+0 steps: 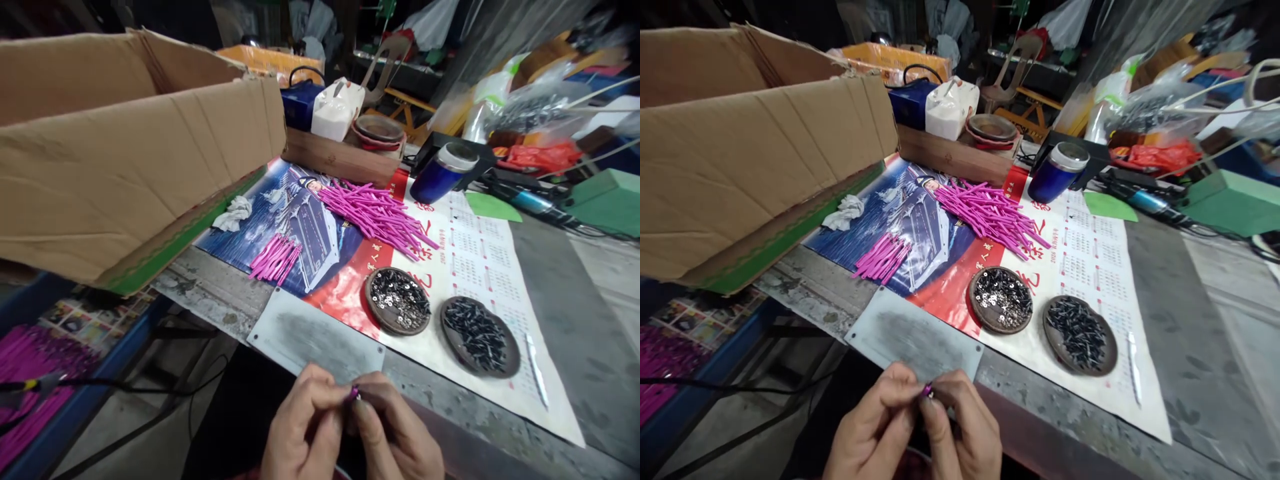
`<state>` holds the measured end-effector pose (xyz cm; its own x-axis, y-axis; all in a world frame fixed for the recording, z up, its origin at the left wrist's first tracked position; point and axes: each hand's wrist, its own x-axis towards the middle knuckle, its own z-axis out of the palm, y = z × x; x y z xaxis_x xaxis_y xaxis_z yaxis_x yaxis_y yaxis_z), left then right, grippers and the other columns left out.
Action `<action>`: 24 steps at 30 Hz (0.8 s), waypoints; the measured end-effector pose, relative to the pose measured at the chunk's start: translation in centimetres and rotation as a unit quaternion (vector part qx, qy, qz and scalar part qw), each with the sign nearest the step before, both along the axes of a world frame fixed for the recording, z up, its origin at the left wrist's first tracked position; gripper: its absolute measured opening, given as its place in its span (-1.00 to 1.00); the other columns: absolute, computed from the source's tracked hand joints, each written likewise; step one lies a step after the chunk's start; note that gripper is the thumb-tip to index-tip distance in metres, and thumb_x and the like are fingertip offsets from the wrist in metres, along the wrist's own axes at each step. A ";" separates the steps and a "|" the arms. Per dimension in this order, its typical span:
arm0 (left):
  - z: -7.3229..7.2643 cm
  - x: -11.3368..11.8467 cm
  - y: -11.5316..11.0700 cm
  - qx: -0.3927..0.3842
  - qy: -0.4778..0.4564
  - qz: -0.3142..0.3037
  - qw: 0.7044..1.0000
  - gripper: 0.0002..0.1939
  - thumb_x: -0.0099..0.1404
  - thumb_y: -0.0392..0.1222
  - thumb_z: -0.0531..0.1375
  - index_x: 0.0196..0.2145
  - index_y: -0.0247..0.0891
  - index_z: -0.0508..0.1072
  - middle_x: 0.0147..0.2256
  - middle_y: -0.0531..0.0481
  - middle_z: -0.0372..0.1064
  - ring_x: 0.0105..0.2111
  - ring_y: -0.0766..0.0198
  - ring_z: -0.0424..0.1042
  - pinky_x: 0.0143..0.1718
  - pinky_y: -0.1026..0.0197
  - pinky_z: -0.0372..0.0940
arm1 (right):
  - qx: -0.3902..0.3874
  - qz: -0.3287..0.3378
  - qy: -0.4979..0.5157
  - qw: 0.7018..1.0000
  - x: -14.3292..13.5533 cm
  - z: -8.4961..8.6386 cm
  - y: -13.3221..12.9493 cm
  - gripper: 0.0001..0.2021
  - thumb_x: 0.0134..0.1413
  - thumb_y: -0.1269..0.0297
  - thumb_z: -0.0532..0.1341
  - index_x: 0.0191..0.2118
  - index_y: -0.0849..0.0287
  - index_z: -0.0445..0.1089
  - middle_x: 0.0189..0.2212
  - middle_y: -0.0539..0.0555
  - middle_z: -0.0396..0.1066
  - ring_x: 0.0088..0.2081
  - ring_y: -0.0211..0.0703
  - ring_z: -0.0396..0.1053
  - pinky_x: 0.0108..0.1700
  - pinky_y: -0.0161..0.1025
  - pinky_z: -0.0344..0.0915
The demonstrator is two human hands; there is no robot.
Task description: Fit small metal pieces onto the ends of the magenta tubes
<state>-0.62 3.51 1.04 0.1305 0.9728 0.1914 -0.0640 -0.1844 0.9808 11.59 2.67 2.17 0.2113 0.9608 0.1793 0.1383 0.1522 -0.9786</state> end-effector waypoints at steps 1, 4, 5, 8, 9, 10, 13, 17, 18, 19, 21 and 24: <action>-0.1 0.0 0.1 0.001 0.000 0.000 1.000 -0.76 0.43 -0.38 0.10 -0.13 -0.06 0.48 -0.33 0.04 0.34 -0.37 0.29 0.42 -0.33 0.35 0.39 | -0.014 -0.009 0.010 1.000 -0.1 0.0 -0.1 -0.85 0.30 0.29 0.23 -0.35 0.10 0.44 -0.47 -0.04 0.36 -0.47 -0.28 0.34 -0.40 -0.40 0.29; -0.3 0.1 0.2 -0.007 -0.007 0.007 1.000 -0.78 0.43 -0.36 0.11 -0.16 -0.07 0.48 -0.34 0.05 0.34 -0.39 0.30 0.41 -0.33 0.35 0.40 | -0.036 -0.026 0.040 0.998 -0.3 -0.3 -0.1 -0.86 0.27 0.29 0.27 -0.36 0.09 0.43 -0.46 -0.05 0.34 -0.43 -0.26 0.33 -0.37 -0.38 0.29; -0.3 0.2 0.3 -0.011 -0.011 0.010 1.000 -0.79 0.43 -0.36 0.12 -0.17 -0.07 0.48 -0.35 0.06 0.34 -0.39 0.31 0.41 -0.33 0.35 0.40 | -0.037 -0.026 0.045 0.998 -0.4 -0.4 -0.1 -0.86 0.26 0.29 0.27 -0.37 0.10 0.43 -0.46 -0.04 0.34 -0.43 -0.25 0.33 -0.37 -0.38 0.30; -0.4 0.5 0.3 -0.023 -0.026 0.029 0.999 -0.82 0.44 -0.34 0.12 -0.21 -0.10 0.49 -0.36 0.07 0.34 -0.40 0.33 0.41 -0.32 0.38 0.40 | -0.028 -0.003 0.014 1.000 -0.4 -0.8 0.1 -0.84 0.28 0.30 0.25 -0.38 0.12 0.42 -0.46 -0.02 0.37 -0.44 -0.24 0.37 -0.39 -0.38 0.34; -0.4 0.6 0.4 -0.030 -0.028 0.032 0.999 -0.82 0.45 -0.33 0.11 -0.22 -0.12 0.49 -0.36 0.06 0.34 -0.39 0.33 0.41 -0.32 0.38 0.40 | -0.021 -0.004 -0.006 1.000 -0.5 -0.8 0.2 -0.83 0.29 0.30 0.24 -0.38 0.12 0.42 -0.46 -0.02 0.39 -0.44 -0.24 0.38 -0.39 -0.39 0.34; -0.4 0.6 0.4 -0.035 -0.028 0.032 0.998 -0.82 0.46 -0.33 0.10 -0.22 -0.13 0.48 -0.36 0.06 0.35 -0.39 0.33 0.41 -0.31 0.38 0.41 | -0.014 -0.014 -0.027 0.999 -0.6 -0.8 0.2 -0.83 0.30 0.31 0.23 -0.37 0.12 0.42 -0.47 -0.02 0.40 -0.44 -0.25 0.39 -0.39 -0.39 0.33; -0.3 0.6 0.3 -0.043 -0.019 0.014 0.999 -0.82 0.46 -0.34 0.09 -0.22 -0.14 0.46 -0.35 0.07 0.34 -0.38 0.34 0.40 -0.30 0.39 0.41 | 0.016 -0.072 -0.090 0.993 -1.1 -0.8 0.2 -0.81 0.33 0.34 0.20 -0.37 0.12 0.38 -0.50 -0.05 0.35 -0.49 -0.31 0.33 -0.42 -0.42 0.26; 0.0 0.7 -0.2 -0.041 -0.021 0.015 0.999 -0.82 0.46 -0.36 0.09 -0.22 -0.12 0.42 -0.34 0.09 0.33 -0.37 0.36 0.39 -0.27 0.41 0.39 | 0.088 -0.069 -0.185 0.976 -1.1 -1.2 0.4 -0.76 0.39 0.37 0.10 -0.38 0.12 0.31 -0.54 -0.09 0.28 -0.55 -0.35 0.25 -0.47 -0.39 0.17; 0.0 0.8 -0.4 -0.042 -0.022 0.019 0.999 -0.83 0.46 -0.36 0.10 -0.23 -0.13 0.42 -0.34 0.09 0.33 -0.37 0.36 0.39 -0.27 0.42 0.39 | 0.103 -0.062 -0.209 0.971 -0.9 -1.4 0.4 -0.74 0.41 0.37 0.08 -0.39 0.12 0.28 -0.55 -0.09 0.25 -0.56 -0.35 0.24 -0.47 -0.38 0.15; 0.1 0.8 -0.6 -0.047 -0.022 0.021 0.998 -0.83 0.46 -0.36 0.10 -0.24 -0.13 0.42 -0.33 0.09 0.33 -0.36 0.36 0.40 -0.26 0.42 0.38 | 0.117 -0.058 -0.229 0.965 -0.7 -1.6 0.4 -0.72 0.42 0.37 0.05 -0.40 0.12 0.24 -0.57 -0.10 0.21 -0.57 -0.35 0.21 -0.48 -0.37 0.13; 0.1 0.7 -0.9 -0.067 -0.019 0.010 0.998 -0.84 0.47 -0.34 0.10 -0.26 -0.15 0.40 -0.32 0.07 0.34 -0.33 0.35 0.41 -0.23 0.41 0.38 | 0.129 -0.051 -0.260 0.956 -0.4 -1.9 0.5 -0.68 0.45 0.37 0.03 -0.43 0.11 0.18 -0.59 -0.11 0.13 -0.58 -0.34 0.16 -0.49 -0.35 0.09; 0.0 0.4 -1.3 -0.109 -0.011 -0.010 0.994 -0.85 0.49 -0.29 0.09 -0.27 -0.17 0.39 -0.30 0.04 0.34 -0.30 0.31 0.41 -0.20 0.37 0.38 | 0.135 -0.055 -0.275 0.950 -0.1 -2.2 0.6 -0.70 0.47 0.30 0.03 -0.39 0.12 0.22 -0.53 -0.07 0.23 -0.52 -0.31 0.24 -0.42 -0.34 0.18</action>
